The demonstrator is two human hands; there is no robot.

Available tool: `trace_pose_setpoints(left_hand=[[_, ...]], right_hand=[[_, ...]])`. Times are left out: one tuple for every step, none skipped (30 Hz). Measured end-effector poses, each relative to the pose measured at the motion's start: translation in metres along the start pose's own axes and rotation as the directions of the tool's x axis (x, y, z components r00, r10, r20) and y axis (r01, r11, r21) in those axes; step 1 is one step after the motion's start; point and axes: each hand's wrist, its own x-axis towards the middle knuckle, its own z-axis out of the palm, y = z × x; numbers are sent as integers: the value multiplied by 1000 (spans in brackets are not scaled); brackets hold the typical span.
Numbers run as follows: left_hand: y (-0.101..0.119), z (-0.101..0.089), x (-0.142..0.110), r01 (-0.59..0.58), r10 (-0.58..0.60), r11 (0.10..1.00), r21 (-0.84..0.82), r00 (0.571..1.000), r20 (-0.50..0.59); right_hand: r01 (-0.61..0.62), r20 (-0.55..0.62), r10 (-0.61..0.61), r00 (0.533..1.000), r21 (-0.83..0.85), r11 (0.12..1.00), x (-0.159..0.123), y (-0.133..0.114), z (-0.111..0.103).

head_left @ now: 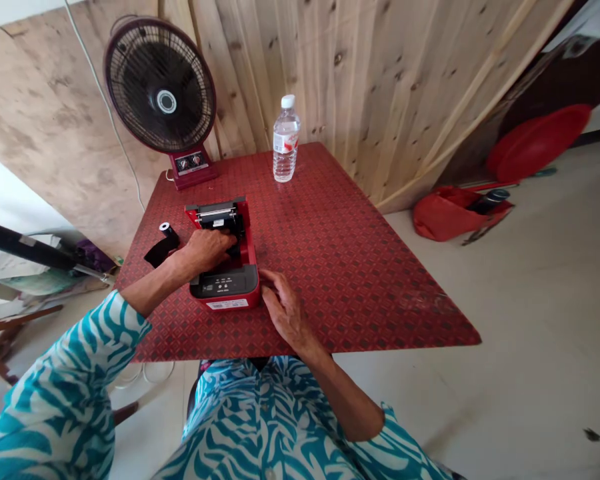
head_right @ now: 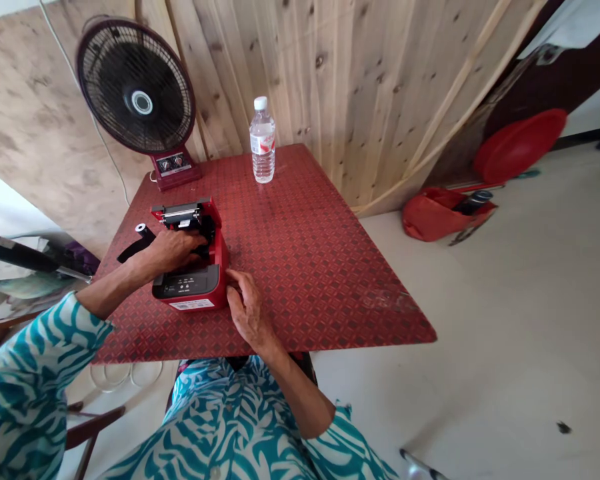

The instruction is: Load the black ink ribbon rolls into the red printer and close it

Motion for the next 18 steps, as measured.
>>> trace_pose_setpoints(left_hand=[[1,-2,-2,-1,1,1000,-8,1000,1],[2,-4,-5,-5,5,1000,-8,1000,1],[3,-6,-8,-16,16,1000,0,1000,0],[3,-9,-11,-34,34,999,14,999,-1],[2,-12,-14,-56,56,998,26,998,-1],[1,-15,-18,-77,77,997,31,997,-4],[0,-20,-22,-92,93,995,24,996,-13],[-2,-25,-28,-102,102,995,-3,994,-37],[-6,-31,-35,-109,105,993,-48,992,-75],[-10,-39,-43,-109,95,988,-108,987,-132],[-17,-47,-52,-105,67,978,-179,977,-204],[-24,-55,-60,-99,24,960,-260,961,-275],[-34,-63,-69,-77,-49,939,-336,936,-350],[-45,-70,-76,-42,-141,913,-405,900,-413],[-56,-75,-82,-27,-232,876,-481,852,-469],[-69,-79,-85,-31,-307,835,-549,802,-513],[-81,-80,-87,-33,-375,798,-601,754,-539],[-93,-79,-86,-34,-432,766,-642,713,-553]], right_hand=[[-2,-2,2,1000,4,1000,0,0,0],[-4,-3,4,1000,8,1000,0,0,0],[-5,-3,5,1000,11,1000,0,1,1],[-3,-1,3,1000,12,1000,-1,1,0],[-1,1,1,1000,11,1000,-1,1,0],[2,3,-2,1000,11,1000,-1,2,0],[2,5,-2,1000,11,1000,-1,2,0],[0,8,0,1000,9,1000,-1,1,-1],[-5,12,5,1000,6,1000,-1,1,-1],[-11,17,11,1000,4,1000,-1,1,-2],[-17,22,17,1000,2,1000,-1,0,-2],[-21,26,21,999,1,1000,-1,0,-2],[-21,27,21,999,4,1000,-1,0,-3],[-22,25,22,999,10,1000,-1,-1,-3],[-24,23,24,999,16,1000,-1,-1,-3],[-28,20,27,999,20,999,-1,-1,-2],[-32,18,31,999,23,999,-1,-1,-2],[-34,16,33,999,24,999,-1,-1,-2]])
